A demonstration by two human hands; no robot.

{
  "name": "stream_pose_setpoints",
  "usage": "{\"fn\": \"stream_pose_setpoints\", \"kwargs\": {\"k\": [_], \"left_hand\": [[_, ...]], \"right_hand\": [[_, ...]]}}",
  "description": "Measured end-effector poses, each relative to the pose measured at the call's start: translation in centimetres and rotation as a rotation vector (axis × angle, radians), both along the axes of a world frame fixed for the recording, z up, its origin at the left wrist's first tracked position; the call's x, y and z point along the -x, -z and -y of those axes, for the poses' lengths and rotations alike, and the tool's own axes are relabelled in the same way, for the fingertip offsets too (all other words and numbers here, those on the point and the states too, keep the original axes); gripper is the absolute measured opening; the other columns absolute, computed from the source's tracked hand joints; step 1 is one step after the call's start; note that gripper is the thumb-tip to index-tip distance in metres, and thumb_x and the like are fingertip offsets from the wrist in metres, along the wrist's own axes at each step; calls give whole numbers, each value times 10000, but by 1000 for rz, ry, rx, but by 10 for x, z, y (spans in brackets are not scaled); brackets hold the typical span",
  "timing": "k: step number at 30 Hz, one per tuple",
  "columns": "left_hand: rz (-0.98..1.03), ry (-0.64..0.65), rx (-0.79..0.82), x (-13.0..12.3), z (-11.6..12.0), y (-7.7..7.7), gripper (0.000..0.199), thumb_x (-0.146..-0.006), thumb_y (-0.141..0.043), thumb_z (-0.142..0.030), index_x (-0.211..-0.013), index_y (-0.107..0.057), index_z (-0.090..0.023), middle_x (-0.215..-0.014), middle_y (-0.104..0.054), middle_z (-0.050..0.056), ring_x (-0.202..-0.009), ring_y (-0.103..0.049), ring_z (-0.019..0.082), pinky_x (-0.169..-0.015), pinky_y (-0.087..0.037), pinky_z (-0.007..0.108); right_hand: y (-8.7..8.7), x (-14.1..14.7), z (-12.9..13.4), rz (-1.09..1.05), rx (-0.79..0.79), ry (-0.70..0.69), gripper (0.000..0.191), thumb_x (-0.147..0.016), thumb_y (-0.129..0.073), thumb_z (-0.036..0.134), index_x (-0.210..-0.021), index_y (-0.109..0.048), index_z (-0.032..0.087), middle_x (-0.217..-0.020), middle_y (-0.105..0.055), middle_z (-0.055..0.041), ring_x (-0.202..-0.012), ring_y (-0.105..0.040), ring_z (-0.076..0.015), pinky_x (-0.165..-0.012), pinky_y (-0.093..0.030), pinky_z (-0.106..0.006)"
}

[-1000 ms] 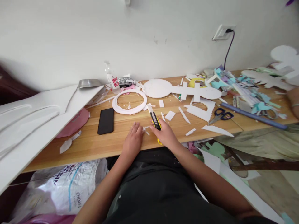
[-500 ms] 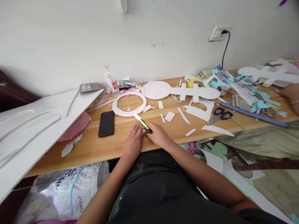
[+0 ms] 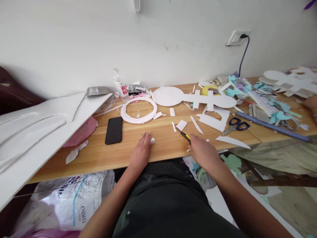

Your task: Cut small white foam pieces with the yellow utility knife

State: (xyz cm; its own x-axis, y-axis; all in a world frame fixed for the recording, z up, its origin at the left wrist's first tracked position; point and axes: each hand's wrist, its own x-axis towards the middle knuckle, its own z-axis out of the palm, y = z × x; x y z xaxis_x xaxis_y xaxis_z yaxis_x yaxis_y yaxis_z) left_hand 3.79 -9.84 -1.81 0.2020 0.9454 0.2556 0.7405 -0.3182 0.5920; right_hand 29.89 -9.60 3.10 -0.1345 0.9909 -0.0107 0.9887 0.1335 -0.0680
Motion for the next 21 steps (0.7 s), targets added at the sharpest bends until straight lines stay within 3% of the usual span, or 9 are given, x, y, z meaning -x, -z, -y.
{"fn": "stream_pose_setpoints", "kwargs": {"k": [2,5,8,10,13,15,21], "left_hand": [[103,-4,39,2,1,-5,337,-994,-344,-324,-1236,-539,-194,-1436,-502,108,-1424,-322,227,-1149,-309,440],[396,65,163,4,9,-19,371,-976,-393,-384,-1264,-551,-211,-1406,-534,110,-1380,-398,238,-1153,-286,444],[886,164,324,-2,28,-37,378,-961,-434,-422,-1198,-606,-181,-1362,-569,139,-1317,-470,263,-1133,-306,440],[1206,182,443,-11,44,-47,353,-939,-490,-428,-1155,-627,-185,-1327,-596,132,-1272,-510,269,-1098,-354,426],[1428,163,688,-20,63,-59,370,-916,-542,-416,-1179,-629,-172,-1306,-606,140,-1208,-558,281,-1027,-426,413],[1484,130,798,-22,69,-64,405,-910,-551,-419,-1216,-620,-163,-1328,-589,147,-1205,-559,287,-1004,-447,401],[1584,42,837,-21,64,-61,350,-878,-620,-365,-1159,-656,-159,-1195,-667,141,-1138,-602,283,-1005,-439,412]], "right_hand": [[-2,-8,7,-57,-137,12,183,-887,-515,155,-1065,-555,150,-1018,-649,-159,-931,-642,-306,-729,-484,-368],[-5,2,17,-382,-273,-106,215,-925,-499,212,-1137,-529,188,-1097,-647,-131,-1016,-638,-278,-804,-515,-365],[-4,31,27,-748,-312,-225,228,-925,-549,258,-1151,-526,241,-1034,-686,-61,-949,-681,-216,-805,-558,-327],[0,51,35,-901,-480,-381,316,-893,-606,221,-1193,-513,250,-1125,-672,-69,-1038,-663,-211,-883,-557,-347],[8,71,43,-895,-668,-693,488,-866,-639,164,-1323,-476,220,-1232,-645,-99,-1134,-629,-206,-945,-549,-343],[13,75,46,-807,-730,-809,593,-879,-623,178,-1426,-393,181,-1273,-630,-123,-1163,-615,-210,-945,-554,-328],[13,72,47,-646,-550,-782,773,-903,-570,185,-1540,-132,186,-1432,-483,-150,-1292,-504,-241,-996,-523,-356]]}}
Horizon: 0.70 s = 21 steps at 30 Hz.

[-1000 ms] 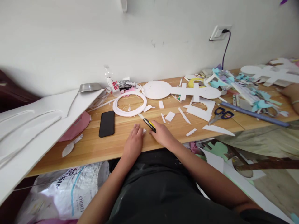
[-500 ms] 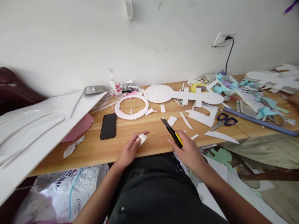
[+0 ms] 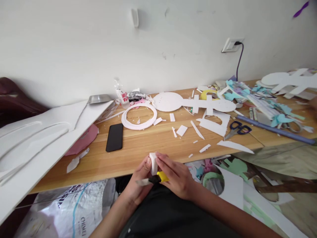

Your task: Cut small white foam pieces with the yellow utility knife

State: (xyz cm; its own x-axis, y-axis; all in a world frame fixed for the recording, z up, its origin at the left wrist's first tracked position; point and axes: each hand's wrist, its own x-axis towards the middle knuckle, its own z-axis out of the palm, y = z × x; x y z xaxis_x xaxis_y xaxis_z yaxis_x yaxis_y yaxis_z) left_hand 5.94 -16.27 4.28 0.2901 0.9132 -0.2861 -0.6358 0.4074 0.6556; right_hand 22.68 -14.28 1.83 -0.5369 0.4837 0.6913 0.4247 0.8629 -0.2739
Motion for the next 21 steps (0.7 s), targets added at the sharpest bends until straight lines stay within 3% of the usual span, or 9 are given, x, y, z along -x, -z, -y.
{"fn": "stream_pose_setpoints", "kwargs": {"k": [4,10,16,21], "left_hand": [[34,0,37,-2,0,6,287,-882,-618,-359,-1084,-673,-163,-1098,-692,117,-1028,-641,252,-934,-470,382],[34,93,80,3,3,13,256,-896,-595,-351,-1032,-679,-151,-1040,-690,100,-876,-635,191,-702,-478,257],[80,147,104,5,4,12,288,-930,-535,-317,-1111,-670,-138,-1141,-673,125,-1033,-623,235,-874,-471,324],[88,133,123,2,5,14,304,-936,-525,-343,-1115,-671,-145,-1159,-674,126,-1104,-607,259,-988,-426,383]], "right_hand": [[3,2,-2,-23,85,-13,861,-877,-627,201,-1543,-82,226,-1460,-450,-143,-1317,-471,-236,-1004,-512,-352],[14,2,-5,-37,189,-107,924,-864,-669,268,-1535,-34,261,-1453,-466,-136,-1330,-460,-218,-1015,-500,-370],[21,1,-2,-59,242,-89,888,-873,-650,290,-1532,-57,258,-1423,-504,-129,-1296,-502,-217,-997,-514,-359],[22,3,0,-77,327,-29,929,-857,-654,289,-1530,-14,268,-1387,-548,-105,-1120,-645,-203,-899,-568,-313]]}}
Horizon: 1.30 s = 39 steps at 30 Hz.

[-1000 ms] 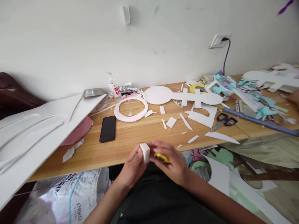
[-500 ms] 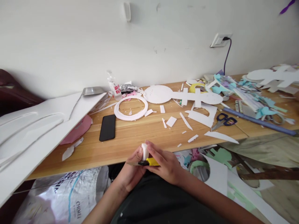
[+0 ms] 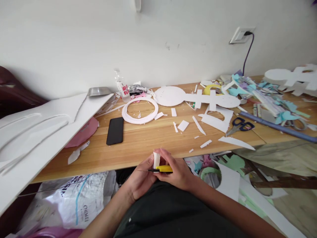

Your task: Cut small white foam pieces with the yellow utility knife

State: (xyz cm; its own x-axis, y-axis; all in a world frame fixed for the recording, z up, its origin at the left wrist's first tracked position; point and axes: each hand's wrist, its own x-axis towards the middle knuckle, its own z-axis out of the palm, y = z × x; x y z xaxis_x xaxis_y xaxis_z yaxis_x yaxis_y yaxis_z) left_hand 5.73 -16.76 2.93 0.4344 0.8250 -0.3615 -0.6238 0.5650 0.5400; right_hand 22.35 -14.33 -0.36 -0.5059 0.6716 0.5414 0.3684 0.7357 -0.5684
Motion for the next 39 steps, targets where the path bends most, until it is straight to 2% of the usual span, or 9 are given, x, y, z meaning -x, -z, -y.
{"fn": "stream_pose_setpoints", "kwargs": {"k": [3,10,14,18,25,33,39], "left_hand": [[-7,-20,4,-2,1,2,299,-935,-529,-353,-1107,-671,-154,-1156,-678,117,-1100,-612,250,-1001,-420,374],[4,-16,36,-1,-2,3,348,-922,-537,-403,-1124,-667,-151,-1142,-686,115,-1105,-619,254,-1019,-419,375],[30,0,37,0,-5,3,410,-938,-485,-447,-1112,-668,-124,-1129,-691,139,-1125,-614,267,-1014,-431,387],[8,-16,-7,1,-5,6,430,-935,-489,-452,-1161,-654,-126,-1179,-676,154,-1154,-600,285,-1015,-432,413],[-7,-8,-29,4,-4,15,476,-913,-530,-448,-1239,-622,-114,-1217,-660,176,-1134,-612,315,-1004,-434,437],[20,-23,25,1,-5,9,449,-928,-499,-437,-1195,-645,-106,-1193,-674,172,-1126,-619,315,-1012,-433,453],[18,7,44,2,-6,8,397,-933,-508,-367,-1219,-624,-117,-1158,-688,160,-1102,-632,298,-993,-448,437]], "right_hand": [[-2,3,2,-56,-4,32,963,-845,-653,272,-1528,25,253,-1364,-569,-103,-1089,-662,-203,-872,-580,-310],[-4,7,2,-27,10,71,946,-838,-635,265,-1529,11,260,-1361,-569,-112,-1080,-667,-218,-849,-592,-314],[-3,5,1,-34,73,43,972,-829,-647,276,-1528,27,254,-1379,-550,-123,-1046,-681,-217,-842,-593,-320],[-4,4,-1,37,59,-27,1003,-813,-670,285,-1531,30,241,-1365,-563,-133,-1011,-695,-228,-801,-597,-327],[-1,5,-3,141,19,-64,982,-827,-674,309,-1535,3,244,-1418,-511,-121,-1104,-654,-242,-867,-572,-352],[0,4,-3,119,75,-82,1071,-805,-726,356,-1532,55,258,-1515,-359,-161,-1281,-515,-255,-968,-518,-375],[0,4,-3,51,152,-84,1094,-759,-772,341,-1527,6,312,-1410,-522,-117,-1187,-601,-248,-948,-537,-385]]}}
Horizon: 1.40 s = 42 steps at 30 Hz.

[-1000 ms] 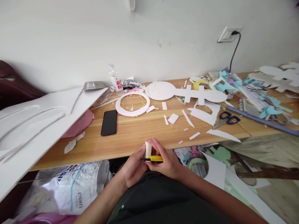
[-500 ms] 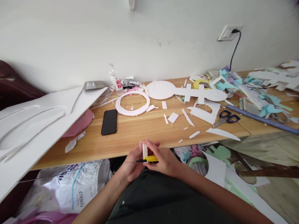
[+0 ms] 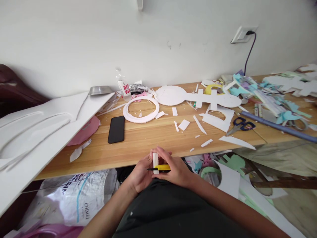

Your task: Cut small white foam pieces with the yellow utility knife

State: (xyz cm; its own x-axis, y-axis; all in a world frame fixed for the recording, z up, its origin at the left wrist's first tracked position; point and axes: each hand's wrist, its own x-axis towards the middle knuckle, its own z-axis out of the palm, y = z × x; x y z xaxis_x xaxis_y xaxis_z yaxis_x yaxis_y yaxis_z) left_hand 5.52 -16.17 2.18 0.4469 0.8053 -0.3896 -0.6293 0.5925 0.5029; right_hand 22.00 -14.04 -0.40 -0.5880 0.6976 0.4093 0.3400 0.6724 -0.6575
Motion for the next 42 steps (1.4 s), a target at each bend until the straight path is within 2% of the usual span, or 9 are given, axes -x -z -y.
{"fn": "stream_pose_setpoints", "kwargs": {"k": [3,7,10,17,27,38,42], "left_hand": [[-16,-20,6,-4,0,-2,387,-912,-548,-382,-1194,-638,-131,-1146,-691,144,-1083,-638,289,-976,-458,414],[-96,-116,-43,-9,1,-6,410,-884,-585,-444,-1128,-667,-125,-1101,-702,130,-1051,-642,273,-945,-468,376],[-213,-169,-110,-8,3,-8,386,-836,-672,-384,-1132,-663,-136,-1046,-717,105,-984,-661,244,-900,-477,343],[-323,-96,-218,-2,3,-5,317,-808,-711,-307,-1050,-688,-102,-920,-732,102,-841,-680,203,-704,-483,249],[-355,-38,-260,7,-1,1,308,-748,-774,-274,-1005,-700,-122,-875,-731,78,-722,-664,135,-703,-504,227],[-316,-71,-246,7,1,1,346,-754,-765,-278,-1070,-707,-147,-894,-735,85,-814,-687,188,-769,-514,287],[-311,-47,-228,7,1,-1,354,-754,-764,-307,-1064,-707,-146,-882,-738,86,-808,-693,185,-759,-514,274]], "right_hand": [[0,1,0,-4,23,40,1090,-741,-785,334,-1527,-31,322,-1392,-542,-111,-1157,-621,-253,-933,-548,-383],[1,0,2,7,34,72,1119,-741,-782,304,-1529,12,319,-1375,-559,-110,-1099,-656,-253,-885,-573,-373],[2,-1,3,12,-20,99,1094,-778,-749,291,-1530,46,309,-1391,-541,-118,-1102,-655,-252,-869,-578,-375],[2,-3,2,29,-192,25,994,-847,-681,293,-1538,32,251,-1451,-469,-133,-1245,-552,-231,-958,-534,-353],[5,-5,1,62,-258,-49,1003,-845,-690,336,-1540,26,230,-1443,-480,-128,-1270,-528,-228,-965,-529,-340],[11,-6,-3,-71,-114,-80,1075,-816,-720,377,-1527,77,250,-1418,-503,-156,-1318,-476,-225,-1020,-479,-392],[14,-7,-2,-56,-61,-63,1087,-805,-733,363,-1528,73,271,-1399,-529,-137,-1250,-549,-234,-973,-513,-380]]}}
